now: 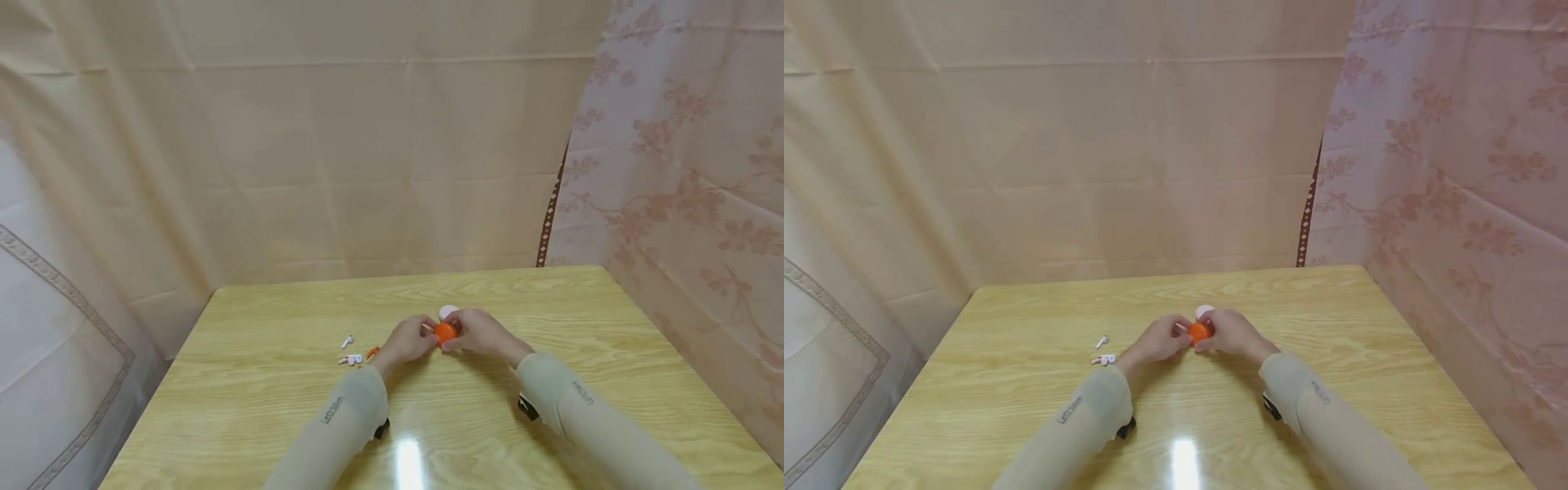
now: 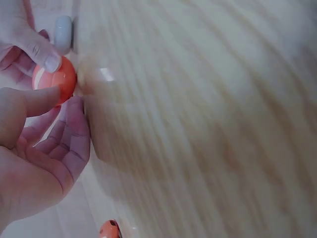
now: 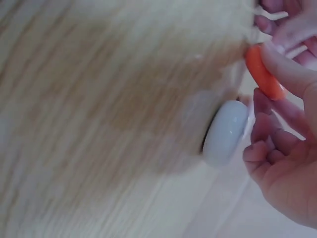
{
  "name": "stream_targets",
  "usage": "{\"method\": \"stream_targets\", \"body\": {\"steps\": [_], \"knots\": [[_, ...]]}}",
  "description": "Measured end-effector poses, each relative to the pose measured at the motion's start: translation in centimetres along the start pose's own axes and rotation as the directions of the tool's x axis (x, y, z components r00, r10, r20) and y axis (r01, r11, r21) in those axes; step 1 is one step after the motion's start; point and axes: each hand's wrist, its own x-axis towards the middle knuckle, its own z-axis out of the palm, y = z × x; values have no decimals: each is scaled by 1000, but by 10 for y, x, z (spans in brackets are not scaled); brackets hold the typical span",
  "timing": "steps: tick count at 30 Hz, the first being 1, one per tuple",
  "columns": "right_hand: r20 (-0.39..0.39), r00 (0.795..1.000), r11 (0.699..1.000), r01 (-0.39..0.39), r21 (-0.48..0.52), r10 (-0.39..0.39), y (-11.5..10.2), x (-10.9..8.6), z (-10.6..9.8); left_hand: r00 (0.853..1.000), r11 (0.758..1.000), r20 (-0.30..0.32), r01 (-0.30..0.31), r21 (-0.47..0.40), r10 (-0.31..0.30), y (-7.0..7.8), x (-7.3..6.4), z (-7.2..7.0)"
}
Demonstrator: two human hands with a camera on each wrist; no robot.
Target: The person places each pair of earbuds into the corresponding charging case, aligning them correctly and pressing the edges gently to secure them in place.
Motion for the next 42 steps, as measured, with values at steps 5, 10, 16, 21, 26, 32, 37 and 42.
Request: {"method": "stream_targets", "body": {"steps": [5,10,16,21,26,32,37,42], "knots": [[-54,998,998,29,47,-27,-3,2,2,999,991,-11,35,-128,-37,-5,-3,-6],[-102,990,972,-69,223,94,-12,3,-1,996,933,46,89,-348,-78,-1,-10,-21],[-71,978,855,-136,501,197,-27,3,-5,998,889,50,64,-454,-46,3,-20,-40],[-44,983,820,-123,558,177,-40,3,-9,1000,897,12,1,-442,4,1,-31,-56],[8,992,836,-110,538,125,-45,4,-12,998,916,-18,-57,-397,54,-2,-39,-64],[87,992,818,-125,561,91,-45,7,-10,998,909,-46,-62,-413,48,2,-41,-63],[86,990,798,-144,585,116,-46,6,-9,998,894,-52,-47,-446,27,2,-42,-62],[44,988,744,-139,654,146,-45,4,-12,999,891,-39,-32,-454,16,4,-42,-63]]}}
